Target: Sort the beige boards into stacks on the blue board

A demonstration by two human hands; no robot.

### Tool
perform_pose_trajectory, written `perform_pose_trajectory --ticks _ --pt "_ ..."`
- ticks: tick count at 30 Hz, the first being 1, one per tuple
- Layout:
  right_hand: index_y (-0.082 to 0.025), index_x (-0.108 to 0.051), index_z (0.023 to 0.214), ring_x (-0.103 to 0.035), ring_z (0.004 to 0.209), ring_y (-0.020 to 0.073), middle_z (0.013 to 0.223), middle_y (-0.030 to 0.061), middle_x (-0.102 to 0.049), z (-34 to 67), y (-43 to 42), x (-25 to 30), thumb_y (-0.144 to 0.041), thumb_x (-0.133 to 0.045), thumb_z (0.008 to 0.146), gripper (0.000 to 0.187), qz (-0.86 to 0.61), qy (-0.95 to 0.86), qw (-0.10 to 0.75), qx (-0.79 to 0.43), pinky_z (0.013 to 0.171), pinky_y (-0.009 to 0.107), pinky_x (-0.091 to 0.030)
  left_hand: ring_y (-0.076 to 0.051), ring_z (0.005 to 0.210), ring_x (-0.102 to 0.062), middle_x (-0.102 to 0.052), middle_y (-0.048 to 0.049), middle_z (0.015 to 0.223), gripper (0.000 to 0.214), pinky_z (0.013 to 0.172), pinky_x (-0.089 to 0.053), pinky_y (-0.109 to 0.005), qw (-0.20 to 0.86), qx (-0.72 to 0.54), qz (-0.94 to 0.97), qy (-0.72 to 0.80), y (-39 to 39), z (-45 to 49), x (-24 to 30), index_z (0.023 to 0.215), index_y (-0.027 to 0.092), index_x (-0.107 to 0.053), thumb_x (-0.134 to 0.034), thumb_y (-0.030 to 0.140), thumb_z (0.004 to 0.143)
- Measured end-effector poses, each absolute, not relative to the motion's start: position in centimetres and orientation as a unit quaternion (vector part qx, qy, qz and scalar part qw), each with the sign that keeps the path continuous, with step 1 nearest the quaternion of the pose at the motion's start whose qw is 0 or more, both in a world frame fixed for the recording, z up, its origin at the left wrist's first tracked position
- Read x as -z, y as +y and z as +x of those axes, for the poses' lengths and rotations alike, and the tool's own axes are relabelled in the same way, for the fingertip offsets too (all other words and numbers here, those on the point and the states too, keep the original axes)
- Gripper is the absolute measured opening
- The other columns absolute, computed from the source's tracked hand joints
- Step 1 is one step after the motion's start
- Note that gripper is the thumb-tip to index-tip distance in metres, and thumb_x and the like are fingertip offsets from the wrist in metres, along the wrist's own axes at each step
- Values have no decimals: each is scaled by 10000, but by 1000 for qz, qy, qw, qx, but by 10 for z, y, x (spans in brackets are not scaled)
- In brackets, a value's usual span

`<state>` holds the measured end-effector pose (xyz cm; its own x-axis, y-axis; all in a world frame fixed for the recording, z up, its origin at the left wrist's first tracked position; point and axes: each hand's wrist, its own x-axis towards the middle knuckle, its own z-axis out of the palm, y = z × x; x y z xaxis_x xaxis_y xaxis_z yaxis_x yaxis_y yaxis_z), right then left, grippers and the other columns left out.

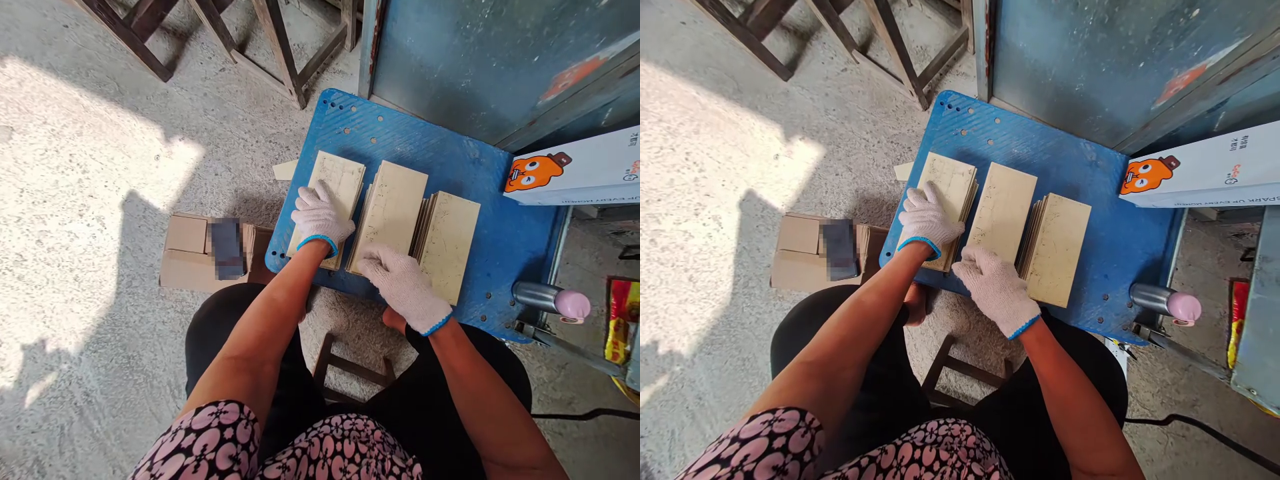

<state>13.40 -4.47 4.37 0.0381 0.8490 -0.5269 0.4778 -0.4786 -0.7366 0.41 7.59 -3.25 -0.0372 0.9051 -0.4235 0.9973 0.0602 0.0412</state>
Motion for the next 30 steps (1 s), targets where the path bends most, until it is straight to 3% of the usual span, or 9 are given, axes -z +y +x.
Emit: perform_pose_trajectory --ticks 9,16,20,24,30 --pt "-286 -723 1140 -661 1022 252 1095 40 -753 127 -41 -38 -453 -613 910 305 -709 -498 127 -483 938 404 -473 -459 1377 -359 -178 -306 1641 1214 1066 -389 -545 194 132 674 701 77 2 25 1632 81 -71 -697 589 723" --pt "-305 -725 1134 -654 1057 273 1124 37 -746 108 -49 -36 -468 -590 902 314 -732 -499 71 -459 908 399 -477 -438 1535 -160 -82 -274 1687 1290 1194 -237 -521 226 114 701 667 63 -19 25 1635 101 -92 -705 708 676" --pt "-309 -740 1083 -656 1034 254 1084 21 -754 102 -73 -44 -461 -586 901 282 -731 -506 69 -454 901 370 -482 -437 1532 -182 -116 -292 1678 1288 1191 -229 -527 224 114 705 663 42 -31 18 1628 88 -139 -703 730 665" --pt "-328 -740 1080 -658 1054 256 1113 10 -746 102 -107 -50 -486 -588 893 288 -755 -479 41 -446 887 376 -487 -422 1513 -251 -190 -307 1658 1221 1178 -256 -516 207 104 709 666 21 -40 6 1614 58 -205 -691 706 701" --pt "-270 -721 1166 -666 1085 250 1187 58 -740 91 -167 -34 -462 -550 919 357 -754 -464 35 -463 885 354 -485 -394 1562 -182 -193 -279 1675 1035 1227 -223 -489 220 53 709 668 -46 -39 -8 1616 30 -240 -651 550 821"
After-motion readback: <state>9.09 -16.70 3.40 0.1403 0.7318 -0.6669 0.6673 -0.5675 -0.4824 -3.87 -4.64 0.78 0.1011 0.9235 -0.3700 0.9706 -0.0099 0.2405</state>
